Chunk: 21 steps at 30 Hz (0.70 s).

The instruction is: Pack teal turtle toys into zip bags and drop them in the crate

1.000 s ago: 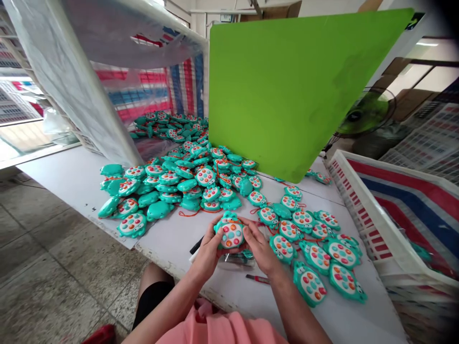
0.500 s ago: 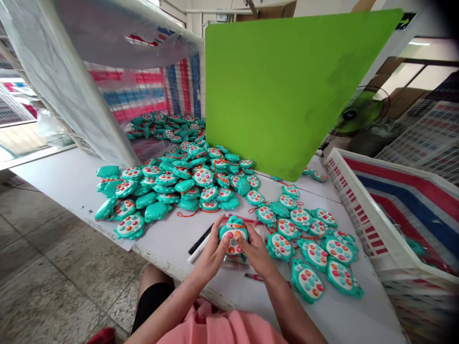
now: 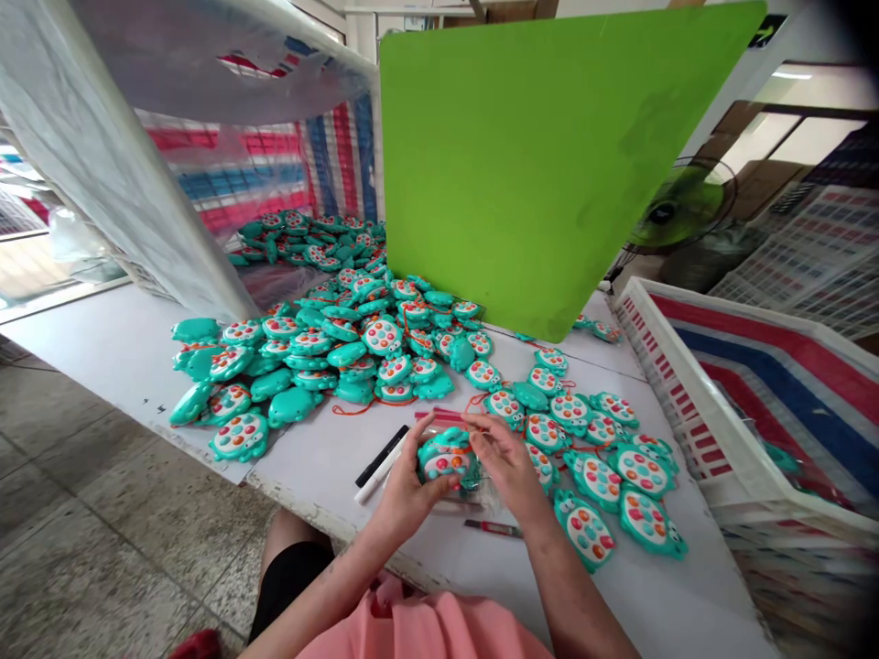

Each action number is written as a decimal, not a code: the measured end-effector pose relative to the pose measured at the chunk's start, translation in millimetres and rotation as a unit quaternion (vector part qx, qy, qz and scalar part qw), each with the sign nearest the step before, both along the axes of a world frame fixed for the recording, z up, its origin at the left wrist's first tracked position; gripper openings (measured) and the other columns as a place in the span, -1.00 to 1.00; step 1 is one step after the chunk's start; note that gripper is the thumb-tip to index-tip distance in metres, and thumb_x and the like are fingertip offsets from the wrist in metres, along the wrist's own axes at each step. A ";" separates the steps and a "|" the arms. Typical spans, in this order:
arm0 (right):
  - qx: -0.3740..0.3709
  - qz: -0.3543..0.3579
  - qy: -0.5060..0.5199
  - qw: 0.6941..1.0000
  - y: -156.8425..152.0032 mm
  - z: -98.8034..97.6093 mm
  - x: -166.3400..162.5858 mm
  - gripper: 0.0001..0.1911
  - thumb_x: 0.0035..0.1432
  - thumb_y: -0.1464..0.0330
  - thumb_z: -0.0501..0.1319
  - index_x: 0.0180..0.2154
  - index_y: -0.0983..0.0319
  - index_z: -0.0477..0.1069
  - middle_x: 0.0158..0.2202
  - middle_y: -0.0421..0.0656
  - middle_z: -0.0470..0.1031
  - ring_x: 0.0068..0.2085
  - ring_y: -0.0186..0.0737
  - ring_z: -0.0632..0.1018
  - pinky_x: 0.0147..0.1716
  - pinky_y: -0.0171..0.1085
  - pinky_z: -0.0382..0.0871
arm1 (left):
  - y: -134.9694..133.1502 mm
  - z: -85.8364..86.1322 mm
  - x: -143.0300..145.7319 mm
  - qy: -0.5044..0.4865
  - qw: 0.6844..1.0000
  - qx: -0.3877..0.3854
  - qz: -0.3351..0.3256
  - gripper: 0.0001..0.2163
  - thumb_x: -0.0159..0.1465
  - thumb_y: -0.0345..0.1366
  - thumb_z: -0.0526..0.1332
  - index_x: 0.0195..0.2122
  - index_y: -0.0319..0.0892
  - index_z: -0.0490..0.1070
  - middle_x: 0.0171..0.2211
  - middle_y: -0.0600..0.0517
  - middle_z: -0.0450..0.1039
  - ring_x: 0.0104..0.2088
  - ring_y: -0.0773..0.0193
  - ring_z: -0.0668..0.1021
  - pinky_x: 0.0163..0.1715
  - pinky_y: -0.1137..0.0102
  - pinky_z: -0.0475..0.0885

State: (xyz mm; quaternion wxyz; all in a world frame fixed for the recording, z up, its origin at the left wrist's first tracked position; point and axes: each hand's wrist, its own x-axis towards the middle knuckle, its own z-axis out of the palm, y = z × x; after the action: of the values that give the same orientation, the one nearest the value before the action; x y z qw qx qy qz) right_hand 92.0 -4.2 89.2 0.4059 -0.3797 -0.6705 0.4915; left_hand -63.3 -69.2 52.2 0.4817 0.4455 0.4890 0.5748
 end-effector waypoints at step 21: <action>-0.081 -0.021 0.019 0.996 -10.5 15.6 -4.1 -0.75 0.09 0.18 0.27 -0.35 0.24 0.55 -0.48 -0.18 0.53 -0.45 -0.28 0.50 -0.45 -0.33 0.39 | -1.2 -5.8 -20.1 0.398 0.886 0.225 0.073 -0.54 0.27 -0.50 0.06 0.17 0.02 0.22 0.07 -0.05 0.40 0.09 0.12 0.42 0.09 0.16 0.33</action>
State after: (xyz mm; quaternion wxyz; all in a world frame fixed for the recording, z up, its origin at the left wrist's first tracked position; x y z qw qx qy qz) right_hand 87.9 -14.8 104.8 0.3970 -0.4155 -0.6127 0.5425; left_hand -83.4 -70.4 46.3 0.0896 0.6964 0.5286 0.4771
